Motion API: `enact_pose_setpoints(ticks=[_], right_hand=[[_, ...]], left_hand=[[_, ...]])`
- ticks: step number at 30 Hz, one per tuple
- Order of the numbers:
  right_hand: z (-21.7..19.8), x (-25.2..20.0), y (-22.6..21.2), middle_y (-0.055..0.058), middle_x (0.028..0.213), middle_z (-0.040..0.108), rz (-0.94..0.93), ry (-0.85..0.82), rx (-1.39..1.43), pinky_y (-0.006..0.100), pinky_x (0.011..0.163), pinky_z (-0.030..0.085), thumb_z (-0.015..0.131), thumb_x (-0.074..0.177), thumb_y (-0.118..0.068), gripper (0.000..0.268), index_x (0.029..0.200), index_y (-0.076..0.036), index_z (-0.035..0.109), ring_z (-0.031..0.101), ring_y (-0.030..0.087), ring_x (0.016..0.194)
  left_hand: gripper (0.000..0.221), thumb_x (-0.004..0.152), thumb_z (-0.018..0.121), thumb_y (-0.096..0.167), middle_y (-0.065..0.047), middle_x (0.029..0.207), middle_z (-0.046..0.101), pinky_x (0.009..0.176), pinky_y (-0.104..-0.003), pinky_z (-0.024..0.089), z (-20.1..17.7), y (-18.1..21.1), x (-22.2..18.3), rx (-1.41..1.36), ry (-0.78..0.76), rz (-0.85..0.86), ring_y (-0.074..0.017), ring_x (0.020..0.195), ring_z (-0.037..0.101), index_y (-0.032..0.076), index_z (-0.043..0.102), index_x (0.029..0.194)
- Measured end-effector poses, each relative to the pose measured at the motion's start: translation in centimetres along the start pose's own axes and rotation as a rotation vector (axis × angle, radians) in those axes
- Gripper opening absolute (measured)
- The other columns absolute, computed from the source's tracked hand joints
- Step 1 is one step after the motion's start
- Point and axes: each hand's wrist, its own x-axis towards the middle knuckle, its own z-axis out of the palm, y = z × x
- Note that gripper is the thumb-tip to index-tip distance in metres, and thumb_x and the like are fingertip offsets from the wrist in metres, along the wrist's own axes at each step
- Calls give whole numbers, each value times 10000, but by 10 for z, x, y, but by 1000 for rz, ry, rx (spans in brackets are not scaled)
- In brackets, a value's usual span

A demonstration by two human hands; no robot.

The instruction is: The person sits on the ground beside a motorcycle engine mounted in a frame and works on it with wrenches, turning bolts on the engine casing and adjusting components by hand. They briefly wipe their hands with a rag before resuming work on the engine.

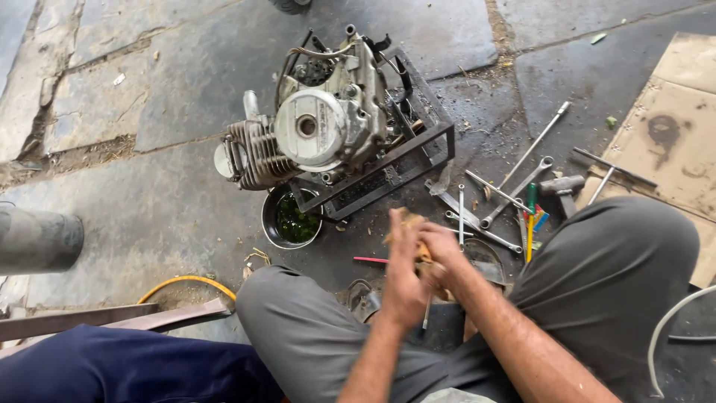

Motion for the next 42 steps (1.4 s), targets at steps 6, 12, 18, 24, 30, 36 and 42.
enact_pose_setpoints(ticks=[6, 12, 18, 24, 30, 36, 42], right_hand=[[17, -43, -17, 115, 948, 768, 21, -544, -144, 311, 648, 642, 586, 953, -195, 349, 1276, -92, 667, 740, 173, 726], [31, -58, -12, 124, 919, 777, -668, -407, -1121, 405, 810, 633, 728, 822, -138, 202, 983, -30, 786, 756, 225, 816], [24, -81, -37, 104, 899, 757, -545, -505, -834, 364, 731, 640, 709, 885, -234, 206, 1017, -82, 753, 748, 204, 754], [4, -30, -62, 124, 911, 720, -235, -170, 481, 356, 717, 637, 655, 855, -106, 170, 999, -33, 709, 704, 206, 756], [-2, -26, -131, 119, 909, 727, -241, 172, 422, 333, 667, 615, 647, 926, -164, 168, 1041, -50, 688, 697, 213, 749], [0, 2, -176, 140, 1048, 707, -439, 166, 346, 327, 719, 643, 648, 947, -121, 235, 1160, -23, 630, 720, 184, 815], [20, -11, -160, 121, 1070, 730, -467, 55, -655, 356, 787, 632, 702, 922, -158, 249, 1153, -71, 668, 731, 188, 870]], left_hand=[[1205, 736, 354, 969, -177, 1729, -93, 1142, -634, 393, -48, -2, 29, -247, 146, -212, -491, 1512, 271, 207, 93, 1633], [1184, 729, 273, 939, -197, 1707, -92, 1186, -623, 222, -51, -53, 31, 46, 71, -339, -451, 1530, 163, 224, 92, 1656], [1001, 886, 251, 849, -204, 1732, 144, 1238, -541, 206, -70, -14, 45, -35, 108, -285, -400, 1563, 224, 170, 282, 1621], [983, 937, 403, 727, -279, 1664, 208, 1150, -506, 453, -41, 39, 46, -41, -315, -138, -440, 1459, 432, 148, -10, 1616], [1265, 860, 669, 636, -327, 1687, 48, 1147, -508, 412, -46, 70, 58, 313, -605, 5, -478, 1418, 412, 131, -237, 1583], [985, 857, 739, 588, -220, 1632, 443, 1175, -505, 406, -54, 57, 59, 411, -772, 145, -379, 1480, 472, 69, 357, 1602], [879, 853, 769, 499, -219, 1552, 446, 1130, -546, 341, -81, 53, 75, 792, -739, 93, -399, 1422, 434, 41, 425, 1520]])
